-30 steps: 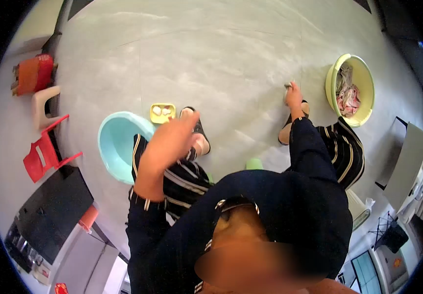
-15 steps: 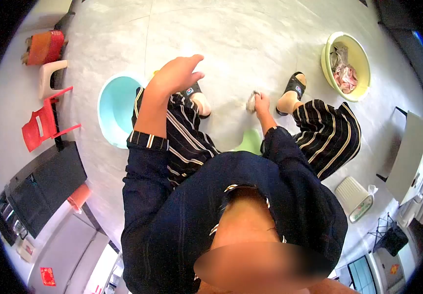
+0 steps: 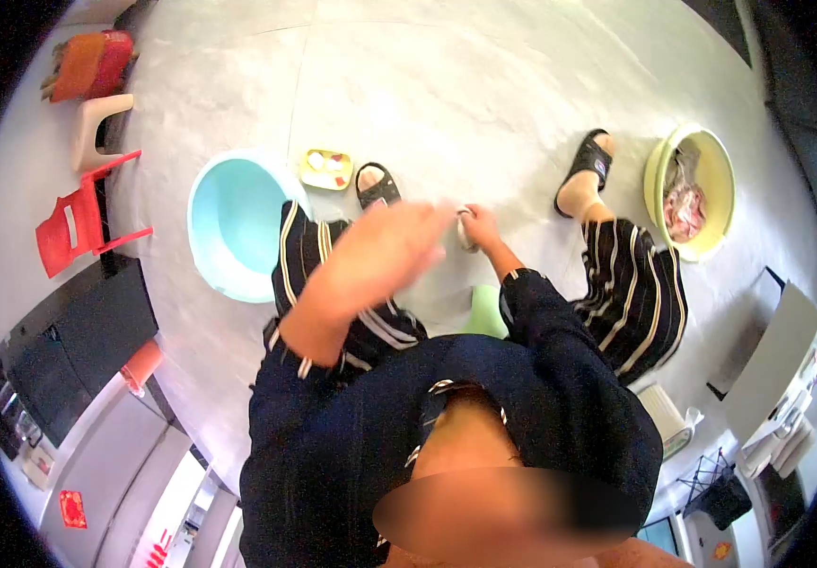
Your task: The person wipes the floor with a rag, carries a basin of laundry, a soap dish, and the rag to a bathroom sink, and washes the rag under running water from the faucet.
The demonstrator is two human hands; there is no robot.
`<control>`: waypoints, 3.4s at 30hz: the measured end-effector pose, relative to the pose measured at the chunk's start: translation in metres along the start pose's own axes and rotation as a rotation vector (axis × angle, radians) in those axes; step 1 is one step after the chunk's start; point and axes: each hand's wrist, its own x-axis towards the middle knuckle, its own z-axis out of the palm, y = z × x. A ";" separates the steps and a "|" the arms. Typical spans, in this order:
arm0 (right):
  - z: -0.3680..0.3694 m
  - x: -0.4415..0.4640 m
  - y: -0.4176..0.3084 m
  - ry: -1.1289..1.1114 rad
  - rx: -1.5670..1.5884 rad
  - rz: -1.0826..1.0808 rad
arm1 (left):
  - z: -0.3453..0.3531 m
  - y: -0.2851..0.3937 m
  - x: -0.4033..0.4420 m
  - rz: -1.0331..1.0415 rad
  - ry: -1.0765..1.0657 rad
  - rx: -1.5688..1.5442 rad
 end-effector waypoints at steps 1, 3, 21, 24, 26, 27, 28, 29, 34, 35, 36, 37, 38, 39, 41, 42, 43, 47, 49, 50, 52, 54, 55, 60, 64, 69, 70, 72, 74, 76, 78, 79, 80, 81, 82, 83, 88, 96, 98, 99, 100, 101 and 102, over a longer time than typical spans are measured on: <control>0.009 0.010 -0.007 -0.074 0.015 -0.006 | -0.014 0.006 0.011 0.012 -0.087 -0.080; 0.015 0.035 -0.022 -0.163 -0.017 -0.033 | -0.022 -0.005 0.022 -0.035 -0.127 -0.154; -0.036 0.010 -0.025 -0.327 -0.354 -0.222 | 0.008 -0.115 -0.137 -1.017 0.775 -0.277; -0.018 0.009 -0.038 -0.307 -0.427 -0.431 | 0.157 -0.139 -0.268 -1.006 0.170 -0.319; -0.006 0.013 -0.054 -0.244 -0.369 -0.648 | 0.203 -0.110 -0.270 -1.102 -0.135 -0.547; -0.003 0.015 -0.067 -0.190 -0.415 -0.821 | 0.228 -0.102 -0.265 -1.086 -0.201 -0.626; 0.006 0.019 -0.075 -0.194 -0.477 -0.869 | 0.243 -0.095 -0.253 -1.065 -0.250 -0.694; 0.015 0.025 -0.083 -0.197 -0.539 -0.915 | 0.258 -0.090 -0.235 -1.043 -0.296 -0.766; 0.029 0.088 -0.096 -0.351 -1.000 -1.136 | 0.302 -0.099 -0.139 -0.954 -0.391 -1.014; 0.022 0.105 -0.098 -0.442 -0.955 -1.141 | 0.307 -0.103 -0.122 -0.950 -0.407 -1.058; 0.015 0.124 -0.111 -0.396 -0.992 -1.132 | 0.310 -0.109 -0.107 -0.948 -0.420 -1.097; 0.011 0.147 -0.119 -0.350 -1.034 -1.124 | 0.313 -0.116 -0.091 -0.945 -0.429 -1.133; 0.007 0.183 -0.118 -0.207 -0.932 -1.070 | 0.316 -0.122 -0.077 -0.945 -0.438 -1.167; -0.003 0.219 -0.125 -0.037 -0.830 -1.041 | 0.316 -0.127 -0.066 -0.944 -0.450 -1.201; -0.046 0.277 -0.164 0.203 -0.798 -0.981 | 0.314 -0.131 -0.052 -0.943 -0.497 -1.250; -0.067 0.296 -0.178 0.265 -0.811 -0.949 | 0.313 -0.132 -0.046 -0.940 -0.514 -1.273; -0.083 0.311 -0.183 0.239 -0.817 -0.930 | 0.311 -0.135 -0.039 -0.937 -0.525 -1.289; -0.103 0.312 -0.195 0.030 -0.668 -0.927 | 0.299 -0.137 -0.015 -0.920 -0.569 -1.345; -0.075 0.283 -0.190 -0.162 -0.621 -0.998 | 0.304 -0.143 -0.007 -0.921 -0.562 -1.364; -0.052 0.255 -0.181 -0.294 -0.654 -1.037 | 0.313 -0.140 -0.013 -0.935 -0.552 -1.385; -0.008 0.203 -0.163 -0.520 -0.712 -1.059 | 0.329 -0.142 -0.018 -0.959 -0.517 -1.417; 0.004 0.200 -0.160 -0.557 -1.027 -1.250 | 0.303 -0.135 -0.017 -0.978 -0.495 -1.449; 0.008 0.189 -0.150 -0.582 -1.175 -1.328 | 0.313 -0.133 -0.028 -0.931 -0.466 -1.397; -0.084 0.291 -0.176 0.124 -1.003 -0.831 | 0.317 -0.127 -0.060 -0.903 -0.386 -1.265; -0.197 0.293 -0.220 0.191 -0.527 -0.718 | 0.296 -0.126 -0.080 -0.987 -0.261 -1.213; -0.264 0.227 -0.204 0.197 0.260 -0.304 | 0.255 -0.133 -0.108 -1.134 0.142 -1.263; -0.268 0.226 -0.178 0.168 0.410 -0.289 | 0.244 -0.134 -0.115 -1.161 0.268 -1.305; -0.264 0.185 -0.161 0.078 0.949 -0.150 | 0.219 -0.136 -0.126 -1.196 0.566 -1.422; -0.259 0.162 -0.126 0.060 1.202 0.024 | 0.201 -0.134 -0.141 -1.176 0.870 -1.507; -0.254 0.136 -0.096 0.022 1.373 -0.042 | 0.171 -0.130 -0.147 -1.127 1.149 -1.535; -0.241 0.162 -0.042 -0.050 1.460 -0.061 | 0.139 -0.126 -0.154 -1.050 1.222 -1.370; -0.245 0.144 -0.060 -0.001 1.495 -0.039 | 0.117 -0.135 -0.162 -0.994 1.060 -1.080; -0.249 0.121 -0.081 0.049 1.532 -0.015 | 0.070 -0.086 -0.130 -0.977 0.934 -0.509; -0.249 0.122 -0.082 0.028 1.579 -0.041 | 0.062 -0.101 -0.139 -0.953 0.963 -0.434; -0.253 0.127 -0.084 0.010 1.622 -0.066 | 0.039 -0.086 -0.126 -0.858 1.067 -0.547; -0.257 0.134 -0.085 -0.009 1.661 -0.089 | 0.018 -0.072 -0.111 -0.850 1.060 -0.404; -0.271 0.133 -0.124 0.075 1.640 -0.170 | -0.054 -0.057 -0.030 -0.576 0.995 -0.266; -0.300 0.234 -0.048 0.650 0.495 0.057 | -0.083 -0.019 0.154 0.115 0.194 0.085; -0.344 0.245 -0.042 0.757 0.177 0.157 | -0.072 -0.025 0.154 -0.029 -0.100 0.021; -0.361 0.253 -0.032 0.787 0.084 0.139 | -0.072 -0.025 0.159 -0.089 -0.284 0.052; -0.376 0.264 -0.010 0.760 0.082 0.070 | -0.074 -0.024 0.163 -0.148 -0.471 0.086; -0.384 0.270 0.002 0.853 0.023 0.066 | -0.074 -0.023 0.167 -0.162 -0.483 0.040; -0.390 0.274 0.018 0.834 0.007 0.127 | -0.075 -0.022 0.172 -0.126 -0.452 0.050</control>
